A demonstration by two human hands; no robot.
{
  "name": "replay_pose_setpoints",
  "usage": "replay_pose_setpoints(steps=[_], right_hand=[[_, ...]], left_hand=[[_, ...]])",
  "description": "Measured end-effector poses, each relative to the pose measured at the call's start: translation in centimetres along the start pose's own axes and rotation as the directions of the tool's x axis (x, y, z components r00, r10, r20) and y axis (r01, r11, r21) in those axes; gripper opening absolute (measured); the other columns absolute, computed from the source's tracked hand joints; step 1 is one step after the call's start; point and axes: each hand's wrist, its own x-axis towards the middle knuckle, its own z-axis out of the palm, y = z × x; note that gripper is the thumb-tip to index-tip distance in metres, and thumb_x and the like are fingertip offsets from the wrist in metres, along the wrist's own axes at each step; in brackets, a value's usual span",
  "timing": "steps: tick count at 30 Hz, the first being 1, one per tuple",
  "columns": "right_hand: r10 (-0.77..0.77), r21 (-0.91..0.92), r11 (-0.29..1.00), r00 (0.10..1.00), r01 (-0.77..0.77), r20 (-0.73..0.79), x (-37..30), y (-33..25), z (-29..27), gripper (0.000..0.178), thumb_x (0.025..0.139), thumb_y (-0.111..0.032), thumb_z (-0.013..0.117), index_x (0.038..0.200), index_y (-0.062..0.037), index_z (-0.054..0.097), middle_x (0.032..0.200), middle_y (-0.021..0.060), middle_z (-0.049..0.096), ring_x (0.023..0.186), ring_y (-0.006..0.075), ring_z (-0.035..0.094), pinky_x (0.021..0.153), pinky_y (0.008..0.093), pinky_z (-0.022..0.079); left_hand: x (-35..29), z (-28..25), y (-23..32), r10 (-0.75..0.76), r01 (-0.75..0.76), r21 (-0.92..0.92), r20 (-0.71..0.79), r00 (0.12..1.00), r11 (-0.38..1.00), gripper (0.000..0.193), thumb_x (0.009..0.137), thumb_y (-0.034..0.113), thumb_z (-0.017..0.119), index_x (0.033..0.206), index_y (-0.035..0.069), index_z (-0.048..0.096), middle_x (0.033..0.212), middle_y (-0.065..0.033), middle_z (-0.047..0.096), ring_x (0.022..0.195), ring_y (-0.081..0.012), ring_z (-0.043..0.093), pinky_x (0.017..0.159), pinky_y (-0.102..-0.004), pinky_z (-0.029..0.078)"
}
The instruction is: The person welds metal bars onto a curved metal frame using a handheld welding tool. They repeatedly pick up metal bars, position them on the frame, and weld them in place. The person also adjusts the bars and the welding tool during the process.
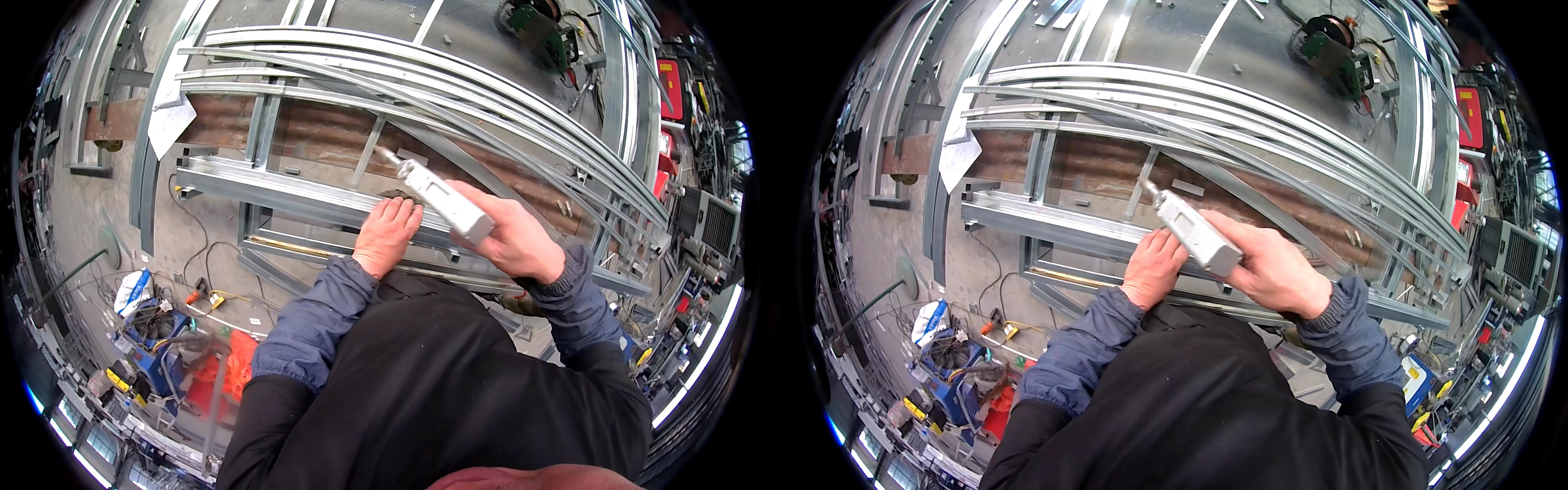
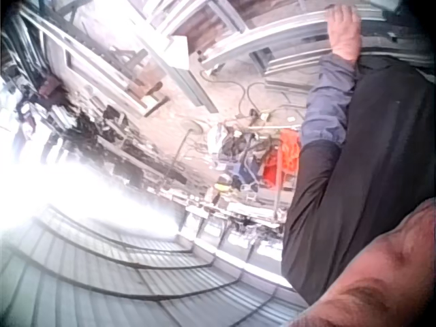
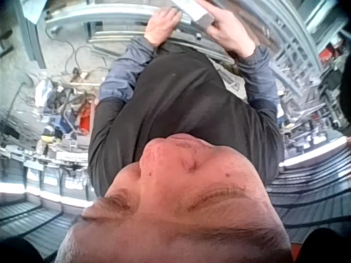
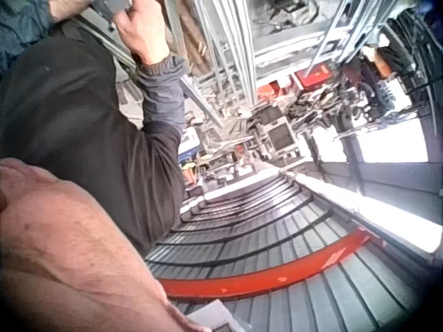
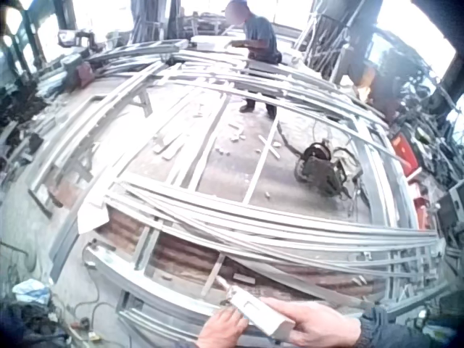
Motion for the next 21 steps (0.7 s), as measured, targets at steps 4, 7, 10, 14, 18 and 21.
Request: replay_pose_setpoints(steps=[4, 7, 10, 14, 18, 21], right_hand=[[-0.05, 0.042, 0.998, 0.993, 0.045, 0.104, 2.7, 0.8, 2.0, 0.059, 0.1, -0.016, 0.072, 0.156, -0.0105, 0.054, 0.133, 0.0231, 0.073, 0.117, 0.0445, 0.073, 0.098, 0.045, 0.059], [-0.046, 0.074, 0.997, 0.984, 0.034, 0.171, 3.8, 0.8, 2.9, 0.058, 0.1, -0.015, 0.071, 0.156, -0.0106, 0.054, 0.132, 0.023, 0.074, 0.119, 0.0455, 0.071, 0.099, 0.0458, 0.058], [-0.016, 0.062, 0.998, 0.971, 0.001, 0.24, 4.3, 0.4, 3.2, 0.058, 0.1, -0.013, 0.069, 0.156, -0.0106, 0.053, 0.134, 0.0231, 0.073, 0.122, 0.0455, 0.07, 0.101, 0.0465, 0.057], [-0.062, 0.053, 0.997, 0.963, 0.05, 0.262, 4.2, 0.6, 3.8, 0.062, 0.102, -0.013, 0.068, 0.161, -0.0101, 0.05, 0.141, 0.0231, 0.07, 0.128, 0.0452, 0.068, 0.107, 0.046, 0.056], [-0.052, 0.042, 0.998, 0.956, 0.042, 0.289, 4.3, -0.1, 3.6, 0.065, 0.102, -0.013, 0.067, 0.164, -0.0091, 0.047, 0.146, 0.0235, 0.068, 0.133, 0.0453, 0.065, 0.112, 0.045, 0.055], [-0.095, 0.03, 0.995, 0.964, 0.09, 0.248, 4.2, 0.3, 3.9, 0.063, 0.103, -0.014, 0.067, 0.163, -0.009, 0.048, 0.145, 0.0233, 0.068, 0.132, 0.0452, 0.066, 0.111, 0.0458, 0.055]], left_hand=[[-0.3, 0.4, -0.3, -0.008, 0.01, -0.075, 0.031, 0.999, 0.997, 0.039, 0.088, 0.014, 0.067, 0.126, 0.01, 0.069, 0.122, -0.0081, 0.067, 0.125, -0.0286, 0.061, 0.112, -0.0445, 0.048], [-0.8, 1.5, -0.5, -0.029, 0.024, -0.185, -0.026, 0.999, 0.983, 0.038, 0.086, 0.013, 0.068, 0.123, 0.01, 0.071, 0.12, -0.0088, 0.068, 0.125, -0.0303, 0.062, 0.113, -0.0455, 0.047], [-0.8, 1.8, -0.5, -0.065, 0.047, -0.265, -0.059, 0.996, 0.963, 0.034, 0.085, 0.012, 0.069, 0.119, 0.009, 0.072, 0.118, -0.0099, 0.069, 0.122, -0.0322, 0.063, 0.112, -0.0465, 0.048], [-0.7, 1.6, -0.4, -0.107, 0.088, -0.341, -0.036, 0.994, 0.936, 0.032, 0.085, 0.009, 0.069, 0.117, 0.007, 0.072, 0.116, -0.0116, 0.07, 0.115, -0.0339, 0.066, 0.105, -0.0467, 0.052], [-0.9, 2.5, -0.5, -0.109, 0.092, -0.318, -0.034, 0.993, 0.944, 0.032, 0.085, 0.006, 0.068, 0.117, 0.006, 0.071, 0.115, -0.0133, 0.069, 0.112, -0.0348, 0.066, 0.097, -0.0469, 0.055], [-0.8, 2.6, -0.6, -0.12, 0.118, -0.318, 0.013, 0.993, 0.941, 0.033, 0.085, 0.006, 0.067, 0.118, 0.006, 0.071, 0.115, -0.0145, 0.069, 0.113, -0.0356, 0.066, 0.098, -0.0475, 0.055]])
